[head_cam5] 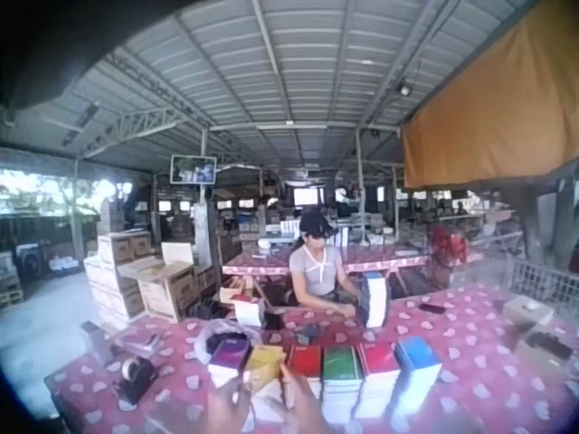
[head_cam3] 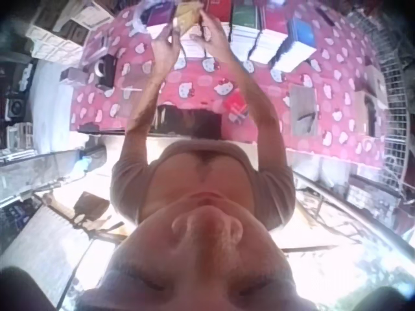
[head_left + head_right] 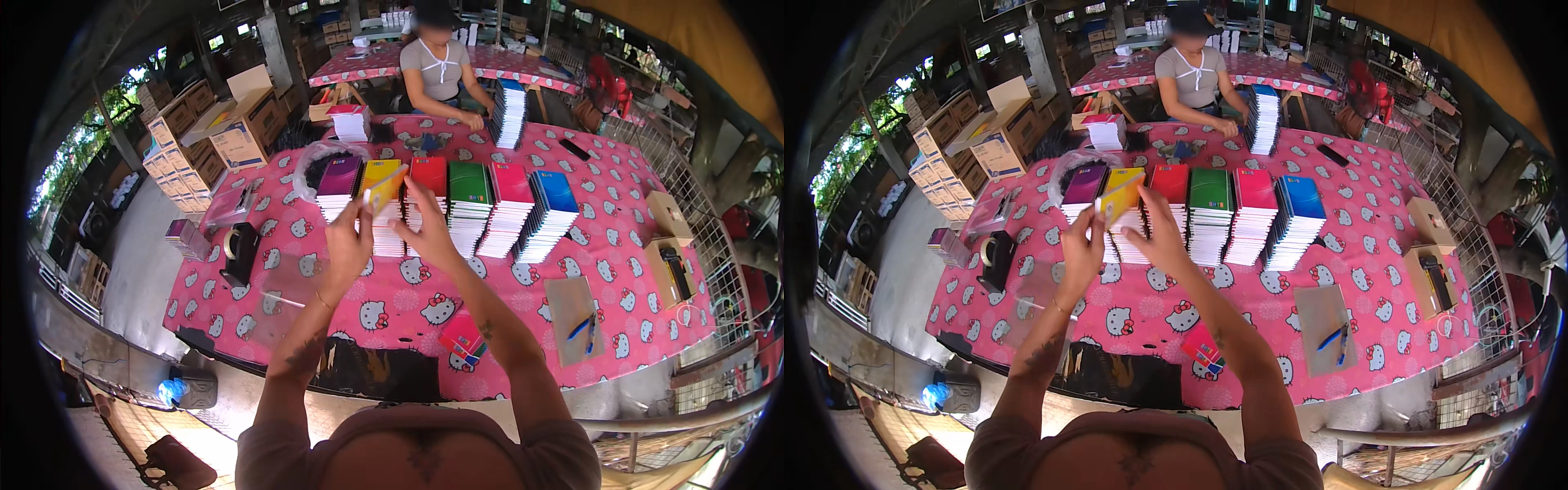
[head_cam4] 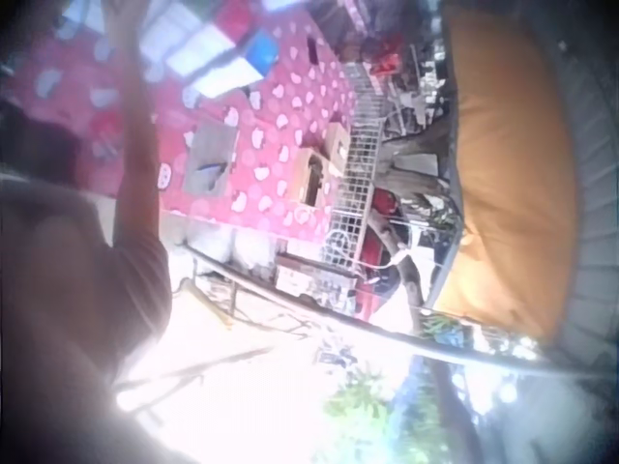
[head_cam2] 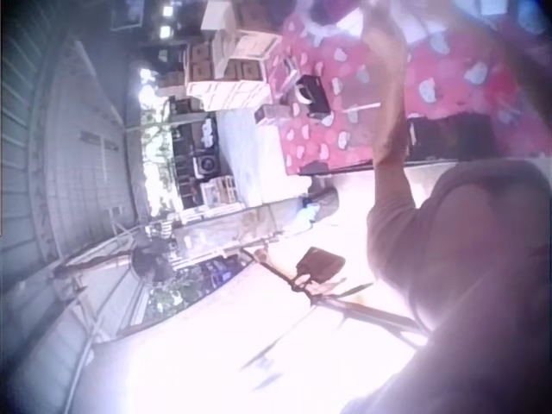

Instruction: The person picks up several colorful small booklets from stacks on a table, aligns them together into a small bundle, and then places the bundle into a plastic bag.

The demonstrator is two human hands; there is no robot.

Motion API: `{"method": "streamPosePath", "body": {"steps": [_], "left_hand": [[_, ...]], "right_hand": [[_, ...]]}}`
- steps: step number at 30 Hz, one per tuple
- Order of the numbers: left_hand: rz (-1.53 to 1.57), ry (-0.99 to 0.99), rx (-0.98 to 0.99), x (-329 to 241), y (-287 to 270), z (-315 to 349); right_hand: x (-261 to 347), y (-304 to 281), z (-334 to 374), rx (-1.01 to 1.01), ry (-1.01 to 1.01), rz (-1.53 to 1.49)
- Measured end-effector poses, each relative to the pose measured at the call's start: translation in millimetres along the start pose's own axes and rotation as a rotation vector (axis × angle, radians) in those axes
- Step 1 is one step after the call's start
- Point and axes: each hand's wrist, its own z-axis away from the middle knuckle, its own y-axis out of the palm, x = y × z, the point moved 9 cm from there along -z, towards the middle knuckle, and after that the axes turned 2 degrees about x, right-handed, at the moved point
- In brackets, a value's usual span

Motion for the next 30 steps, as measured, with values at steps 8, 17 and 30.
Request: {"method": "streamPosePath", "body": {"steps": [8,17,30], "left_hand": [[0.758,-0.126,0.736,-61,106,35],[-0.616,0.547,0.272,32,59,-24],[-0.078,0.394,1.397,-103,188,128]], "right_hand": [[41,-29,78,0.126,-0.058,-0.079],[3,-151,160,-0.291,0.493,-0.559],[-101,-144,332,-0.403,0.832,0.528]]}}
